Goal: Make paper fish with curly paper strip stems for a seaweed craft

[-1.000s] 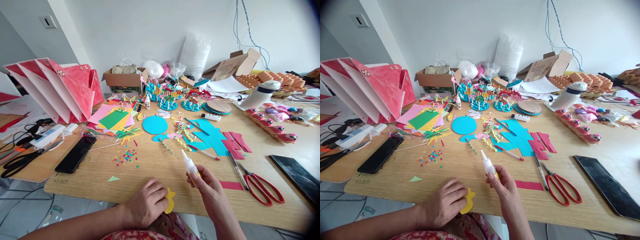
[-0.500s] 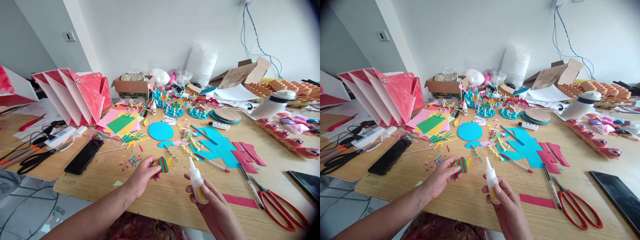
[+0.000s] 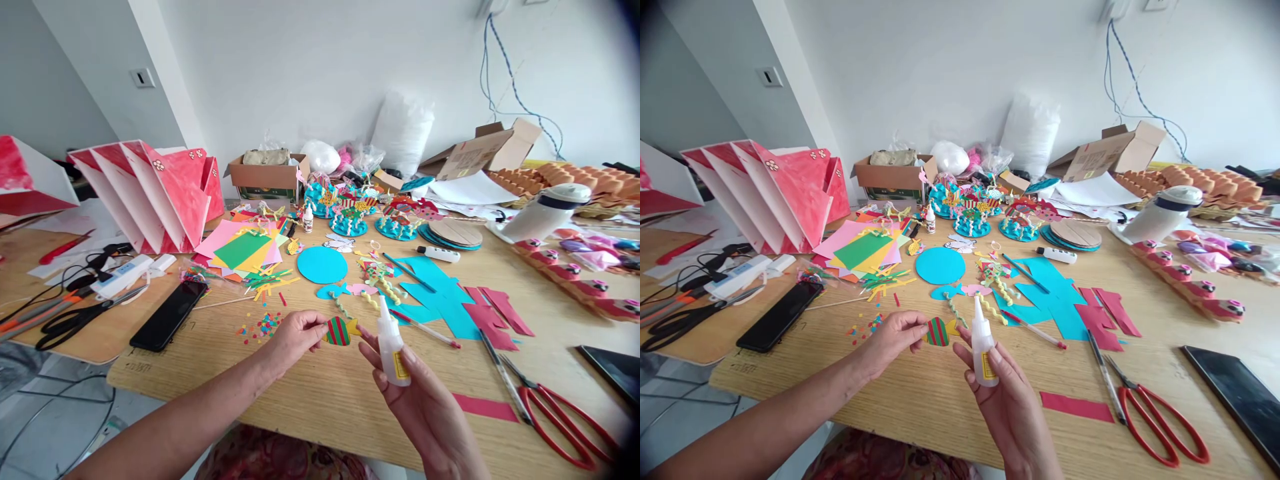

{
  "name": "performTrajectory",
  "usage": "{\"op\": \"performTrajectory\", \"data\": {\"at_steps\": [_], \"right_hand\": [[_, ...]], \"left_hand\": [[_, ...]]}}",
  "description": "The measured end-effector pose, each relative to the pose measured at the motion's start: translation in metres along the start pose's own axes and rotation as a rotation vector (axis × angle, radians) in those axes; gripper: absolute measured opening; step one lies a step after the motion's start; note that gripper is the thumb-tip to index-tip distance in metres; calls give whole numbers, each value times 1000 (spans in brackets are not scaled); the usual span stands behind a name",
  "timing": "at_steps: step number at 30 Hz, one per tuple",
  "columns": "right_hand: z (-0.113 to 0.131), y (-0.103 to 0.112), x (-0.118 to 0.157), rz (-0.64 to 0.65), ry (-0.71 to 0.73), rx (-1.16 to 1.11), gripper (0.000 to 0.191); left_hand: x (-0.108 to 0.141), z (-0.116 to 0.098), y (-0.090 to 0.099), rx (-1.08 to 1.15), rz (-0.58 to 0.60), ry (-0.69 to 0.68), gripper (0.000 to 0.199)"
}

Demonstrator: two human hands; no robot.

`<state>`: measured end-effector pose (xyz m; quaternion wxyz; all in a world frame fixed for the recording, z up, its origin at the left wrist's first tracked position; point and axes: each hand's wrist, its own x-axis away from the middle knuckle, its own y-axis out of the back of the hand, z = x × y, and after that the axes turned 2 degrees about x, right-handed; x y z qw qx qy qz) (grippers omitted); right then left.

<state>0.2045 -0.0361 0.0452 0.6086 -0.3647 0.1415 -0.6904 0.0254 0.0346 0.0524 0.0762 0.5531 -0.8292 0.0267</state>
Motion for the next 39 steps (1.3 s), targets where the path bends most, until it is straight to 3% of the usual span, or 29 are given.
{"op": "performTrajectory", "data": {"at_steps": [4,8,13,17,26,32,35,39], "right_hand": [[-1,2,-4,4,34,65,26],[-1,5,0,-1,48,101,22],[-9,5,11,11,85,342,23],[-15,8,18,-21,89,490,29],[8,28,24,-256,337,980,34],[8,25,18,-333,339,963,37],[4,21,10,-315,340,906,39],[-1,15,1,-254,359,925,37]], "left_hand": [[-4,1,1,-99,41,-47,21],[-8,9,3,-267,4,-257,14],[-7,23,-2,-197,63,-304,11],[-2,32,-3,-384,77,-420,16],[-3,59,17,-927,351,-736,20],[8,48,19,-1122,258,-776,18],[23,43,12,-1164,201,-701,19],[42,41,1,-1186,227,-586,29]]}}
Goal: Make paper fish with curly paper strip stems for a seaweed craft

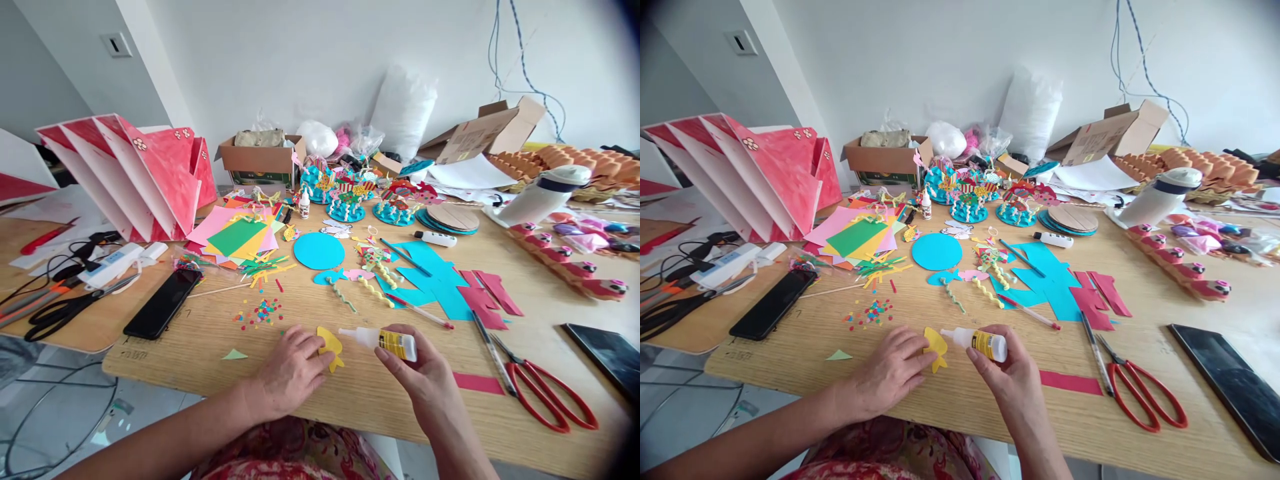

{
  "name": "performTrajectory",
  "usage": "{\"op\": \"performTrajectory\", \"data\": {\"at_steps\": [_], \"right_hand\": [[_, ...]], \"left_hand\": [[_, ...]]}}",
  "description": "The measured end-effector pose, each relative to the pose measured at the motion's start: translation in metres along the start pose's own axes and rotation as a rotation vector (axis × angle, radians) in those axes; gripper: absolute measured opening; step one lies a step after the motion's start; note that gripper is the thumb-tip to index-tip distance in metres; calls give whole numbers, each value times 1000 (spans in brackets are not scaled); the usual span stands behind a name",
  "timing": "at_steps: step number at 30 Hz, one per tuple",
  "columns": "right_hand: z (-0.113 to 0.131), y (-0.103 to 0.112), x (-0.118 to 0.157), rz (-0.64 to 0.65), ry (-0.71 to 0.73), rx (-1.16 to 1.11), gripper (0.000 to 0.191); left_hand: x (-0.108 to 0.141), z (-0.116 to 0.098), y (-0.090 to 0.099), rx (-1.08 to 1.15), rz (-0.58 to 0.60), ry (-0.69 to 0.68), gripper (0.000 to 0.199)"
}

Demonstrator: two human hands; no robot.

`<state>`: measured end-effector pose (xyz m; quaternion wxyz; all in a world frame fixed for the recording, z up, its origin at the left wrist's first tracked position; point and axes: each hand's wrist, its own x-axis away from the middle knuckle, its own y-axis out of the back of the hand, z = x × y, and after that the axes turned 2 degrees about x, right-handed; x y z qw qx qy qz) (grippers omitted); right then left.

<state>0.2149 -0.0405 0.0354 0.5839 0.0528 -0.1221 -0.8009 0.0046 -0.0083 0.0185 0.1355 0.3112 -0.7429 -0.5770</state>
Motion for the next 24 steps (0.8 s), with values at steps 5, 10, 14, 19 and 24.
{"op": "performTrajectory", "data": {"at_steps": [5,10,14,19,24], "right_hand": [[3,-7,-6,105,68,123,30],[6,-12,-9,148,153,227,26],[11,-15,-7,158,224,355,25],[15,-17,-8,188,220,398,25],[12,-23,-13,176,258,370,25]], "left_hand": [[4,-7,-1,-16,50,54,39],[5,-5,-3,33,20,66,37],[6,-4,-5,46,-6,72,37],[8,-2,-10,30,-20,73,32],[8,-2,-13,21,-10,84,40]]}}
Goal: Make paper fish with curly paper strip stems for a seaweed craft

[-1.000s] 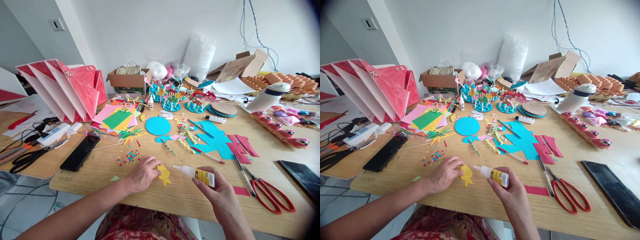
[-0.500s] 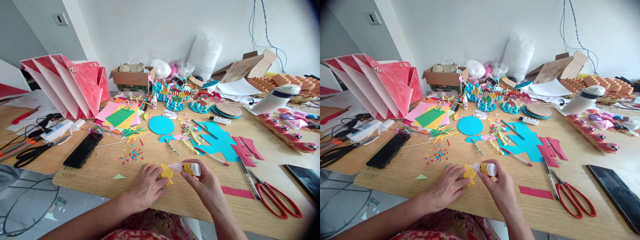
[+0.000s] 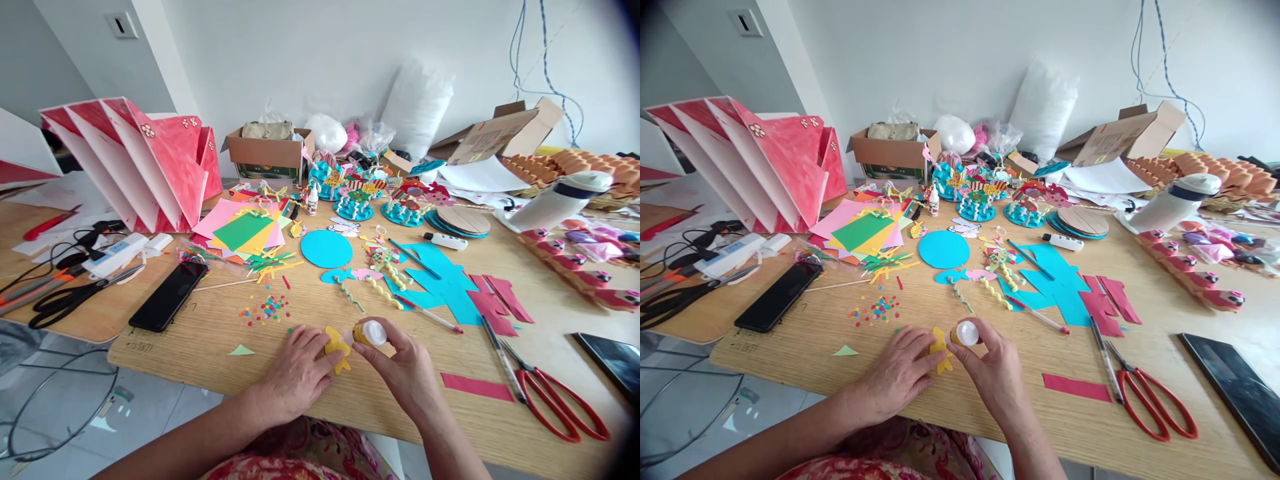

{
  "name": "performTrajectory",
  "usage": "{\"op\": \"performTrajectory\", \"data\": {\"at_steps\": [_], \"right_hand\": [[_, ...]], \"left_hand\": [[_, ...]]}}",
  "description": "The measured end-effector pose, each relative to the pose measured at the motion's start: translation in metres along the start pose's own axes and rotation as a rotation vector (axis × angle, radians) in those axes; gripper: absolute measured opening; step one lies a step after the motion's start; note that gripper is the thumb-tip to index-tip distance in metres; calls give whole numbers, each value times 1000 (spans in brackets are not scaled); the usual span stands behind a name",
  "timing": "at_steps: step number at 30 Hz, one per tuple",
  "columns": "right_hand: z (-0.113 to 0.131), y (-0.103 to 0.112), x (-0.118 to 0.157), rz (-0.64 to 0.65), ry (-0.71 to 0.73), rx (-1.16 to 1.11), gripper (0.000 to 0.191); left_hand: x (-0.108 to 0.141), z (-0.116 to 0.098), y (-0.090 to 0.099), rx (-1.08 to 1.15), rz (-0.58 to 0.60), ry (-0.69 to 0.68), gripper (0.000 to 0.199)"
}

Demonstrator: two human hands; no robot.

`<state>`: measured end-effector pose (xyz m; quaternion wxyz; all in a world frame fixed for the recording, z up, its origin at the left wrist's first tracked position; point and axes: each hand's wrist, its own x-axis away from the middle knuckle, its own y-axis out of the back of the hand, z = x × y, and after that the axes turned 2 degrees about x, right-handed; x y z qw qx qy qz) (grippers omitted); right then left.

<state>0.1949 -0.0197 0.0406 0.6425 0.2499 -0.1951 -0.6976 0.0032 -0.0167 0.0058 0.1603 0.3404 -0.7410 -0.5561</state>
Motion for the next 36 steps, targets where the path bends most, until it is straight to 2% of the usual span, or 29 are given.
{"op": "performTrajectory", "data": {"at_steps": [28,36], "right_hand": [[-3,-9,-7,-88,108,56,24],[-5,-6,-4,-27,48,93,26]], "left_hand": [[0,-1,1,-24,-2,-5,30],[-1,-1,2,-28,-5,-11,33]]}}
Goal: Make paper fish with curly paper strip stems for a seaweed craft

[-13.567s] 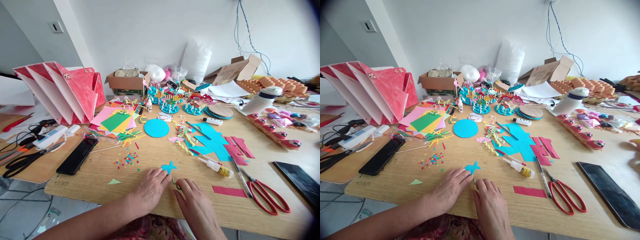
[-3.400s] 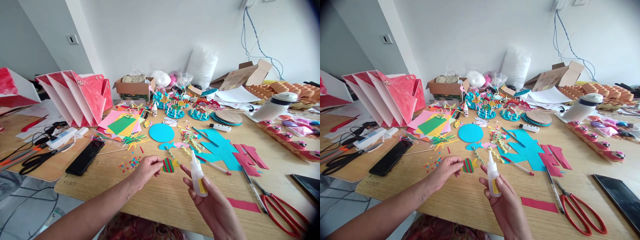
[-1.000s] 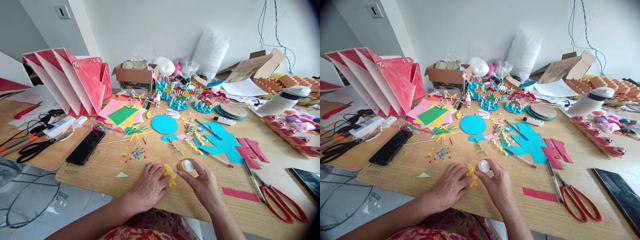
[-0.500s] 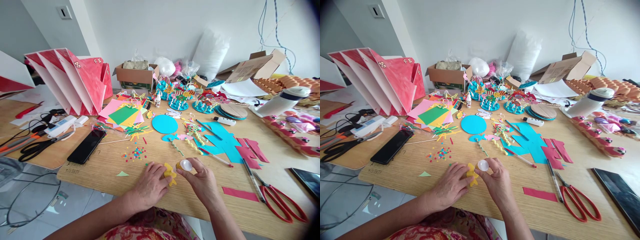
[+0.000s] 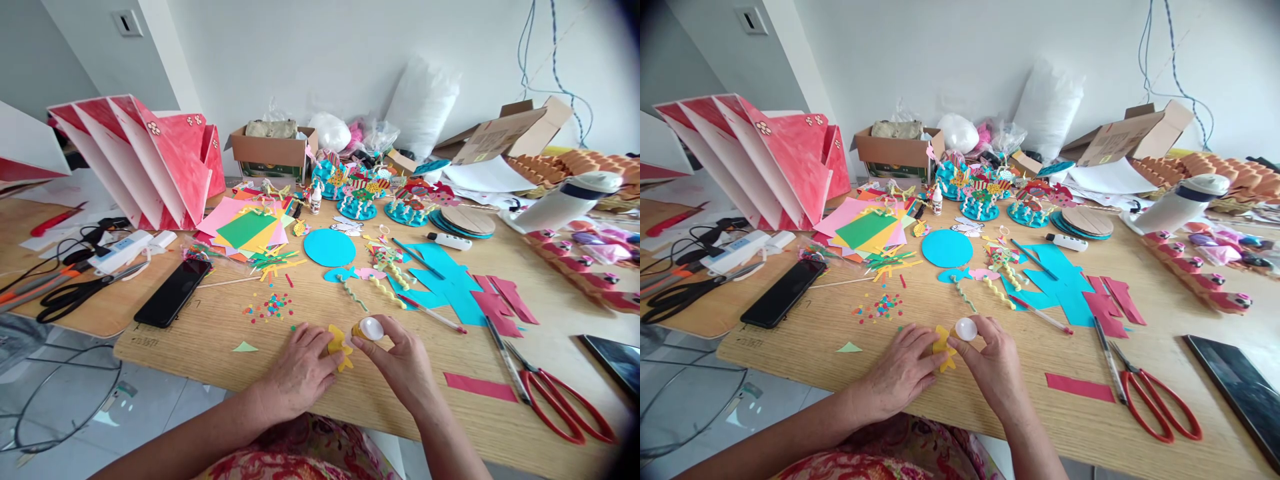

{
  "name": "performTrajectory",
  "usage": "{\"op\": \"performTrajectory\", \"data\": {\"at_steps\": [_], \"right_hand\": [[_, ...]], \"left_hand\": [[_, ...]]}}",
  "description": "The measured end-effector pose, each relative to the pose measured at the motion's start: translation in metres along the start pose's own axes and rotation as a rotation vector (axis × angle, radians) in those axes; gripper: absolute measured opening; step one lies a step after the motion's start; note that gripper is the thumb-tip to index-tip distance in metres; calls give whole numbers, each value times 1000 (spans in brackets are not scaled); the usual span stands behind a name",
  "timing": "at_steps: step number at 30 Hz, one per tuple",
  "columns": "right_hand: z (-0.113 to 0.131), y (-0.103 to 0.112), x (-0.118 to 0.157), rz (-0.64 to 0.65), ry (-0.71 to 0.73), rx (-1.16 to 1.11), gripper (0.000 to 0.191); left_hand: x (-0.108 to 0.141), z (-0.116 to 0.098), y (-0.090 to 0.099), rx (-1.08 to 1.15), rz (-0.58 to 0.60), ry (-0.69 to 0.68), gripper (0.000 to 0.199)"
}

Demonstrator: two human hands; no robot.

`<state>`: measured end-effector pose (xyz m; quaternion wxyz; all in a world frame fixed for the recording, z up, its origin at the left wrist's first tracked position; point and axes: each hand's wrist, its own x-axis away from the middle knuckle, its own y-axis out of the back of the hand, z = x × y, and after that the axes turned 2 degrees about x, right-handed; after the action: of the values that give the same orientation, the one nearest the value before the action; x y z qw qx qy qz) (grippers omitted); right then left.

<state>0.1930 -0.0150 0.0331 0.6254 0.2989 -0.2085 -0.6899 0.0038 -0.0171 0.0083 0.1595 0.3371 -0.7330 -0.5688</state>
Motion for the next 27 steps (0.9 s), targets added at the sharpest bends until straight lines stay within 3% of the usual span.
{"op": "performTrajectory", "data": {"at_steps": [27], "right_hand": [[4,3,3,31,-4,25,22]], "left_hand": [[-1,-1,0,-3,-2,8,30]]}}
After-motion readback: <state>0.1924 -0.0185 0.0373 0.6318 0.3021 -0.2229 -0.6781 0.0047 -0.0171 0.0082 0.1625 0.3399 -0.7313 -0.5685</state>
